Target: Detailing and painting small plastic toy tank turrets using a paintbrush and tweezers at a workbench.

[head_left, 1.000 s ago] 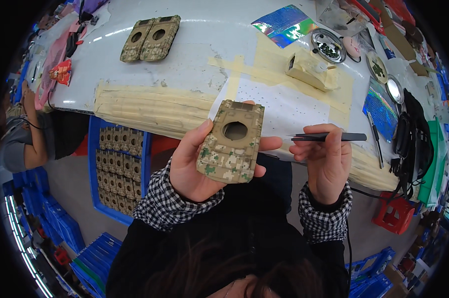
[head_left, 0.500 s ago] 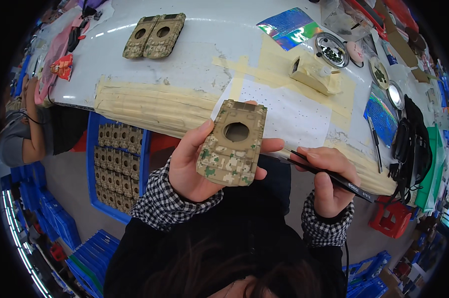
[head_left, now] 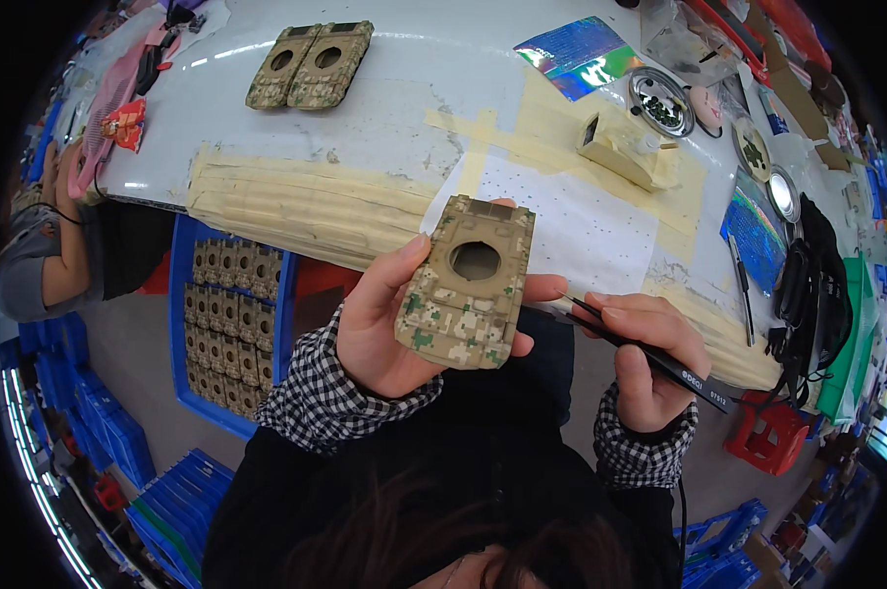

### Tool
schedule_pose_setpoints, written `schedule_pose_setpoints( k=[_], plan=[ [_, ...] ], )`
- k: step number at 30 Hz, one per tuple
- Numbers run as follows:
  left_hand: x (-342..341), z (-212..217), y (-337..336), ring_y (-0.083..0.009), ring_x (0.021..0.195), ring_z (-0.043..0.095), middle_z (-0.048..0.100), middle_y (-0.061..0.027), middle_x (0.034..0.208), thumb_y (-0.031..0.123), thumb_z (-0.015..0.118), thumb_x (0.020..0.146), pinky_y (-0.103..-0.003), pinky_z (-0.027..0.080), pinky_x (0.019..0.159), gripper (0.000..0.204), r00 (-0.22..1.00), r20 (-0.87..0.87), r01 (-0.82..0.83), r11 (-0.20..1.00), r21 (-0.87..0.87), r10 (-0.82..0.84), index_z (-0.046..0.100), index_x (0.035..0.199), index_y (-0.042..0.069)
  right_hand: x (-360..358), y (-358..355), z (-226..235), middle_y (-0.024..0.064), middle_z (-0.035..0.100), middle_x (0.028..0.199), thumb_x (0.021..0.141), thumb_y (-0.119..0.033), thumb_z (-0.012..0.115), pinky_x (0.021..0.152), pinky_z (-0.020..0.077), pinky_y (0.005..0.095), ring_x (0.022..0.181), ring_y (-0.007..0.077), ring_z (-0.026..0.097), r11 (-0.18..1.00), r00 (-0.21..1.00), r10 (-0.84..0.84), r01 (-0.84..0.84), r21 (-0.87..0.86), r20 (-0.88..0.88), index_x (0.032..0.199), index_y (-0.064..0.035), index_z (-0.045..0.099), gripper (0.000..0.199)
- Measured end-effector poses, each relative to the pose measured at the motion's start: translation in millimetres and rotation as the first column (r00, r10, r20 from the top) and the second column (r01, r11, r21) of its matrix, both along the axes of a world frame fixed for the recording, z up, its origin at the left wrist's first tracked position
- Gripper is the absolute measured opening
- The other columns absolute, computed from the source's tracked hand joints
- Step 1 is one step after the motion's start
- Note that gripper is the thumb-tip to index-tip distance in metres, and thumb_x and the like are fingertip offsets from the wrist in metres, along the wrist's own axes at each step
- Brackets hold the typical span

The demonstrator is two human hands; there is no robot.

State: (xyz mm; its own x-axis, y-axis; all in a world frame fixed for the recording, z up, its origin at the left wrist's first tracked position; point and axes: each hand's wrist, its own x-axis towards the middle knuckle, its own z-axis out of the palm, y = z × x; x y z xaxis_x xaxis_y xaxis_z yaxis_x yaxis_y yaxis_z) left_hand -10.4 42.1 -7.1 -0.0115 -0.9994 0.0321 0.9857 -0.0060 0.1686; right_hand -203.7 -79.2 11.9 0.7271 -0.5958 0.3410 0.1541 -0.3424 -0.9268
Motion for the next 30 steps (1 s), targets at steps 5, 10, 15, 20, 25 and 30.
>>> schedule_pose_setpoints(
  k=[5,10,15,20,25,30],
  plan=[
    [2,-2,-2,-0.0381,0.130,0.033,0.031,-0.0251,0.140,0.036,0.030,0.096,-0.050,0.048,0.092,0.060,0.998,0.061,0.025,0.999,-0.044,-0.022,0.015,0.143,0.003,2,2,0,0.0224,0.065,0.099,0.083,-0.003,0.056,0.078,0.0522,0.0306,0.088,0.0260,0.065,0.998,1.000,-0.020,0.018,0.062,0.022,0.100,0.0067,0.062,0.020],
    [2,-5,-3,-0.0363,0.127,0.037,0.024,-0.0309,0.142,0.038,0.035,0.094,-0.047,0.050,0.086,0.067,0.998,0.001,0.059,0.993,-0.098,-0.059,0.006,0.145,0.005,3,4,2,0.0238,0.062,0.102,0.088,-0.007,0.054,0.078,0.0541,0.0319,0.091,0.0274,0.065,0.979,0.995,-0.009,-0.012,0.203,0.100,0.102,0.0089,0.058,0.022],
    [-9,14,-5,-0.0452,0.112,0.050,0.027,-0.0334,0.138,0.036,0.043,0.091,-0.040,0.060,0.063,0.075,0.994,0.019,-0.105,0.977,0.185,0.104,0.002,0.145,0.004,3,5,3,0.0249,0.061,0.103,0.089,-0.008,0.054,0.079,0.0544,0.0324,0.092,0.0291,0.065,0.978,0.993,-0.048,0.024,0.208,0.109,0.103,0.0096,0.057,0.023],
    [0,1,-4,-0.0358,0.130,0.033,0.027,-0.0249,0.142,0.032,0.039,0.094,-0.049,0.050,0.087,0.064,0.990,0.144,-0.007,0.999,0.050,0.000,0.007,0.145,0.009,2,6,6,0.0245,0.062,0.101,0.089,-0.010,0.054,0.079,0.0542,0.0331,0.091,0.0294,0.065,0.985,0.990,-0.088,0.070,0.160,0.109,0.102,0.0084,0.059,0.023],
    [5,14,-9,-0.0398,0.127,0.038,0.029,-0.0302,0.139,0.030,0.041,0.094,-0.047,0.053,0.085,0.067,0.946,0.314,-0.125,0.983,0.132,0.078,0.005,0.146,0.008,-6,-1,11,0.0200,0.064,0.097,0.086,-0.018,0.064,0.072,0.0526,0.0306,0.083,0.0263,0.066,0.986,0.996,-0.062,0.072,-0.153,0.064,0.099,0.0017,0.065,0.023],
    [11,20,-12,-0.0377,0.127,0.038,0.030,-0.0289,0.139,0.026,0.040,0.094,-0.054,0.041,0.098,0.064,0.869,0.492,-0.114,0.990,0.088,0.057,0.007,0.146,0.010,-2,-1,19,0.0159,0.065,0.095,0.084,-0.017,0.067,0.071,0.0512,0.0302,0.084,0.0249,0.065,0.951,0.997,-0.064,0.075,-0.301,0.044,0.101,-0.0005,0.066,0.024]
  ],
)
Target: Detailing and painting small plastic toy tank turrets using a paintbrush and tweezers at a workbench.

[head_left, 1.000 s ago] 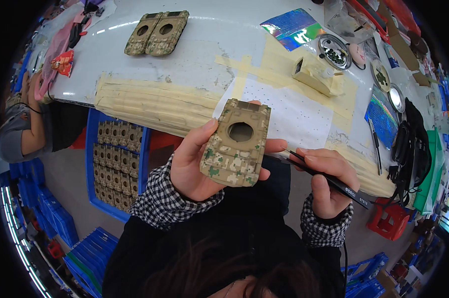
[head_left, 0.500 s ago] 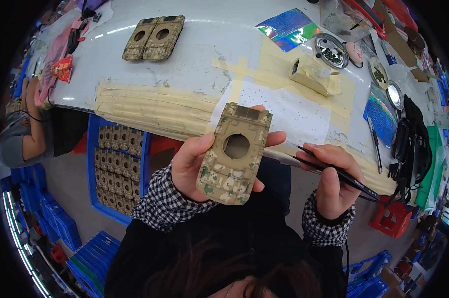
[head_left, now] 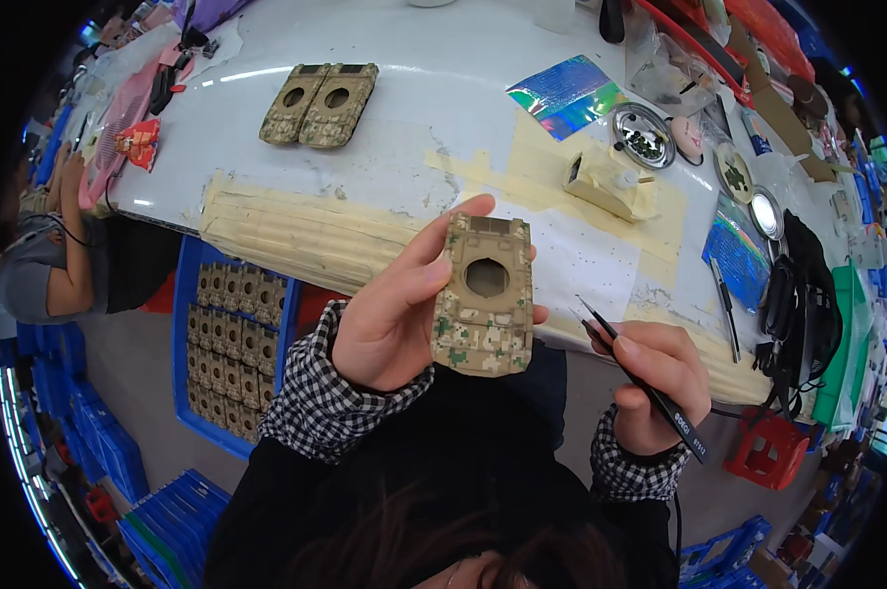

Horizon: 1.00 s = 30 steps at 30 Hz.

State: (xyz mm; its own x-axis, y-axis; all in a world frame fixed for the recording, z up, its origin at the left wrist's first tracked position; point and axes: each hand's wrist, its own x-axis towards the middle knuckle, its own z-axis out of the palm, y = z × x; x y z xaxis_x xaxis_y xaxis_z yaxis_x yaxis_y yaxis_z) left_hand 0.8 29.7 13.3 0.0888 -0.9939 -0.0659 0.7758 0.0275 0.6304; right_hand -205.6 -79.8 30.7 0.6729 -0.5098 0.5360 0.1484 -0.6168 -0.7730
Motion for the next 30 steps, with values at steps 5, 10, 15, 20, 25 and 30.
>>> schedule_pose_setpoints(
  k=[5,10,15,20,25,30],
  plan=[
    [1,9,5,-0.0350,0.124,0.043,0.031,-0.0267,0.139,0.010,0.040,0.092,-0.053,0.040,0.099,0.052,0.989,0.137,0.064,0.998,-0.001,-0.063,0.021,0.140,0.007,3,-2,1,0.0186,0.066,0.096,0.083,-0.017,0.067,0.073,0.0517,0.0308,0.084,0.0265,0.066,1.000,0.999,-0.006,0.006,0.005,0.040,0.101,0.0031,0.065,0.027],
    [4,8,6,-0.0221,0.102,0.054,0.057,-0.0139,0.112,0.013,0.046,0.094,-0.035,0.044,0.086,0.022,0.912,0.388,0.109,0.991,0.082,-0.132,0.049,0.112,0.000,2,4,-4,0.0188,0.067,0.087,0.084,-0.030,0.066,0.069,0.0528,0.0309,0.077,0.0267,0.067,0.996,0.999,-0.041,0.038,0.080,0.035,0.099,0.0059,0.063,0.039],
    [-3,8,1,-0.0016,0.072,0.050,0.060,-0.0007,0.090,0.013,0.057,0.091,-0.018,0.039,0.061,0.015,0.858,0.506,0.058,0.996,0.070,-0.086,0.059,0.100,0.001,5,10,-4,0.0196,0.066,0.081,0.085,-0.045,0.061,0.066,0.0554,0.0322,0.072,0.0278,0.067,0.955,0.997,-0.083,0.079,0.286,0.002,0.098,0.0091,0.059,0.055],
    [-3,6,-2,-0.0054,0.081,0.056,0.062,-0.0036,0.092,0.013,0.056,0.091,-0.020,0.044,0.070,0.015,0.857,0.499,0.097,0.991,0.095,-0.132,0.058,0.098,0.000,9,13,-1,0.0152,0.069,0.082,0.083,-0.043,0.063,0.068,0.0521,0.0271,0.075,0.0226,0.068,0.945,0.997,-0.081,0.080,0.316,-0.011,0.095,0.0045,0.065,0.049],
    [-2,7,-3,-0.0043,0.077,0.054,0.061,-0.0025,0.090,0.013,0.056,0.090,-0.020,0.042,0.068,0.013,0.852,0.502,0.100,0.988,0.120,-0.147,0.059,0.096,0.001,10,9,-3,0.0144,0.069,0.084,0.082,-0.038,0.066,0.068,0.0518,0.0281,0.075,0.0229,0.068,0.973,0.999,-0.022,0.027,0.229,-0.023,0.096,0.0035,0.065,0.044],
    [-1,6,-3,-0.0039,0.076,0.053,0.061,-0.0020,0.089,0.012,0.056,0.090,-0.020,0.042,0.067,0.012,0.862,0.486,0.097,0.987,0.127,-0.148,0.059,0.095,0.001,12,6,0,0.0135,0.069,0.087,0.080,-0.035,0.068,0.068,0.0514,0.0289,0.077,0.0242,0.067,0.996,0.997,-0.001,0.008,0.092,-0.073,0.098,0.0025,0.066,0.041]
  ],
)
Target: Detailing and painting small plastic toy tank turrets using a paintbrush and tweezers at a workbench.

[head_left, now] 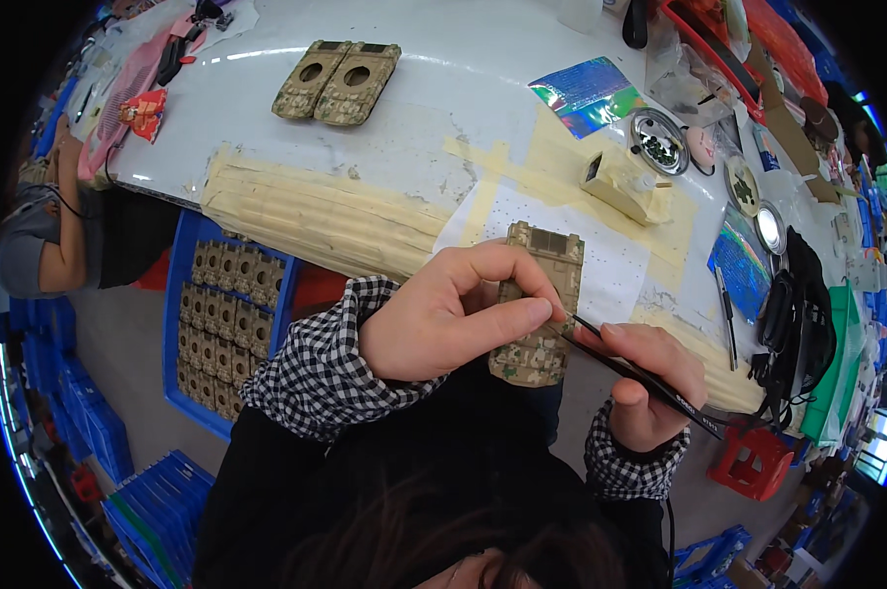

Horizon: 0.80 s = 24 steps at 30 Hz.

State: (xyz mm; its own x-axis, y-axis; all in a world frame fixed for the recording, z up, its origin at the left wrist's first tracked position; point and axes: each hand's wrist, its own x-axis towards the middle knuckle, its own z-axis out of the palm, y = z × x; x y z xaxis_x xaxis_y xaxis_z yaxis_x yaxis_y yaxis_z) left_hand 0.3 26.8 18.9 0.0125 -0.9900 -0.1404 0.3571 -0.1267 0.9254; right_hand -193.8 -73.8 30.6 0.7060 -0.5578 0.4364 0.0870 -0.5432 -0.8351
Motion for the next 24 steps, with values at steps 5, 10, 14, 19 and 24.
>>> schedule_pose_setpoints(
  k=[5,10,14,19,24],
  plan=[
    [0.3,-3.0,0.2,-0.0039,0.076,0.053,0.062,-0.0019,0.087,0.012,0.056,0.090,-0.020,0.042,0.067,0.012,1.000,0.000,-0.009,1.000,0.012,0.009,0.059,0.094,0.001,-0.8,-0.9,-1.6,0.0132,0.069,0.088,0.080,-0.034,0.069,0.068,0.0513,0.0290,0.078,0.0244,0.067,1.000,1.000,0.008,-0.008,-0.016,-0.026,0.098,0.0018,0.066,0.040],
    [0.8,-3.8,0.1,-0.0040,0.078,0.053,0.062,-0.0019,0.087,0.011,0.056,0.090,-0.020,0.042,0.068,0.010,1.000,-0.010,-0.010,1.000,0.018,0.011,0.058,0.092,0.002,-0.4,-1.6,-3.1,0.0134,0.069,0.089,0.079,-0.033,0.070,0.068,0.0514,0.0291,0.078,0.0245,0.067,0.999,0.999,0.020,-0.021,-0.037,-0.030,0.098,0.0019,0.066,0.040],
    [0.2,-4.6,0.9,-0.0041,0.079,0.053,0.061,-0.0015,0.086,0.010,0.056,0.090,-0.020,0.042,0.069,0.008,1.000,-0.010,-0.018,1.000,0.019,0.018,0.057,0.091,0.002,-0.3,-1.3,-3.6,0.0135,0.069,0.089,0.079,-0.033,0.070,0.068,0.0515,0.0292,0.078,0.0247,0.067,0.999,0.999,0.029,-0.030,-0.043,-0.034,0.098,0.0022,0.066,0.040],
    [0.0,-5.9,2.1,-0.0041,0.079,0.054,0.061,-0.0013,0.086,0.011,0.055,0.090,-0.020,0.042,0.070,0.008,1.000,0.001,-0.020,0.999,0.029,0.020,0.057,0.090,0.003,0.0,-0.6,-3.7,0.0144,0.069,0.086,0.081,-0.035,0.068,0.068,0.0517,0.0285,0.077,0.0235,0.067,1.000,1.000,0.027,-0.027,0.011,-0.001,0.097,0.0028,0.066,0.042],
    [-0.8,-6.6,1.0,-0.0040,0.078,0.054,0.062,-0.0019,0.087,0.012,0.056,0.090,-0.020,0.042,0.070,0.010,0.999,0.005,-0.039,0.999,0.030,0.038,0.058,0.091,0.002,0.0,4.5,-7.0,0.0155,0.069,0.084,0.083,-0.042,0.064,0.068,0.0520,0.0274,0.075,0.0218,0.068,0.981,0.998,-0.049,0.040,0.192,0.041,0.095,0.0038,0.066,0.048]
  ],
)
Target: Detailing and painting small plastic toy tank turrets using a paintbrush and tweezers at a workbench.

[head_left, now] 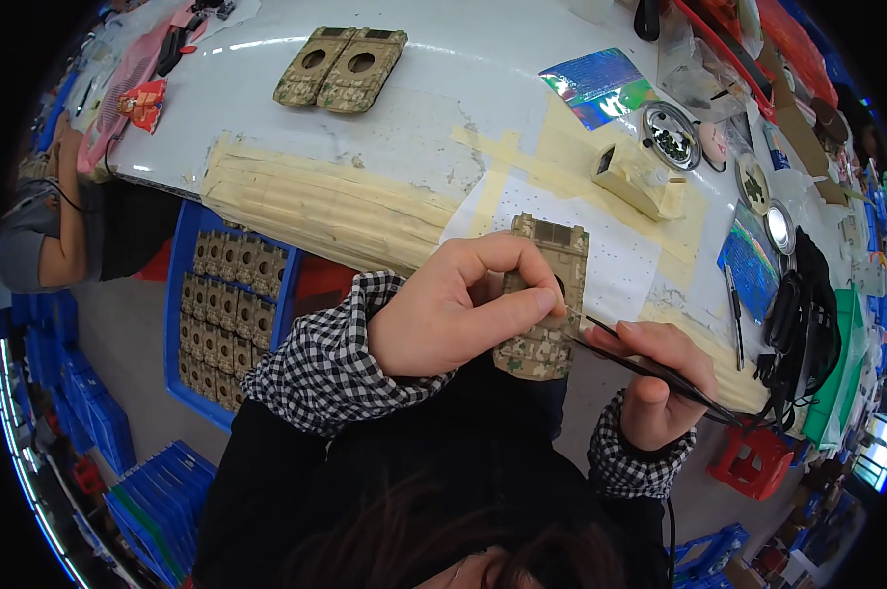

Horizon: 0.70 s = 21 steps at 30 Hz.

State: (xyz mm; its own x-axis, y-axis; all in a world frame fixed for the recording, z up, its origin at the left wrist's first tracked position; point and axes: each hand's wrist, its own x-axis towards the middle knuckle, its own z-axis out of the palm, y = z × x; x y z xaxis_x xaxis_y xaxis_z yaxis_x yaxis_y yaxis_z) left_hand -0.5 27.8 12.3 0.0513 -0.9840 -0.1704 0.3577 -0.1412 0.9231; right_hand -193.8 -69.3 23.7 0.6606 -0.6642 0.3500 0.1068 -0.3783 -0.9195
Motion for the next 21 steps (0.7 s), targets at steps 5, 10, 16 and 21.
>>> schedule_pose_setpoints(
  k=[5,10,16,21],
  plan=[
    [-2,2,0,-0.0051,0.082,0.056,0.062,-0.0039,0.094,0.012,0.055,0.090,-0.021,0.044,0.073,0.014,1.000,0.005,0.000,1.000,0.009,0.000,0.059,0.097,0.001,-2,1,-2,0.0176,0.068,0.083,0.084,-0.047,0.060,0.069,0.0541,0.0287,0.074,0.0236,0.068,0.993,0.999,-0.036,0.033,0.117,0.024,0.095,0.0072,0.063,0.055],
    [0,-1,-2,-0.0130,0.097,0.058,0.061,-0.0104,0.105,0.014,0.051,0.091,-0.026,0.046,0.083,0.023,0.999,-0.035,-0.007,0.998,-0.058,0.005,0.054,0.109,-0.001,-4,0,-3,0.0209,0.067,0.081,0.085,-0.044,0.061,0.069,0.0574,0.0332,0.074,0.0271,0.068,0.967,0.987,-0.054,0.014,0.256,0.152,0.097,0.0101,0.058,0.055],
    [7,10,-5,-0.0260,0.111,0.055,0.053,-0.0187,0.119,0.017,0.052,0.085,-0.038,0.053,0.084,0.048,0.960,-0.279,0.004,1.000,0.005,-0.002,0.034,0.127,0.002,-7,0,2,0.0206,0.067,0.082,0.083,-0.018,0.069,0.071,0.0571,0.0327,0.082,0.0271,0.068,0.922,0.977,0.031,-0.109,0.372,0.209,0.101,0.0098,0.055,0.036],
    [9,9,-6,-0.0268,0.114,0.053,0.050,-0.0176,0.120,0.014,0.055,0.083,-0.039,0.054,0.083,0.052,0.958,-0.286,0.006,1.000,-0.024,-0.013,0.034,0.129,0.003,-5,0,5,0.0170,0.068,0.083,0.080,-0.015,0.070,0.074,0.0534,0.0291,0.082,0.0242,0.067,0.980,0.988,0.085,-0.106,0.167,0.130,0.100,0.0069,0.059,0.031]
  ],
)
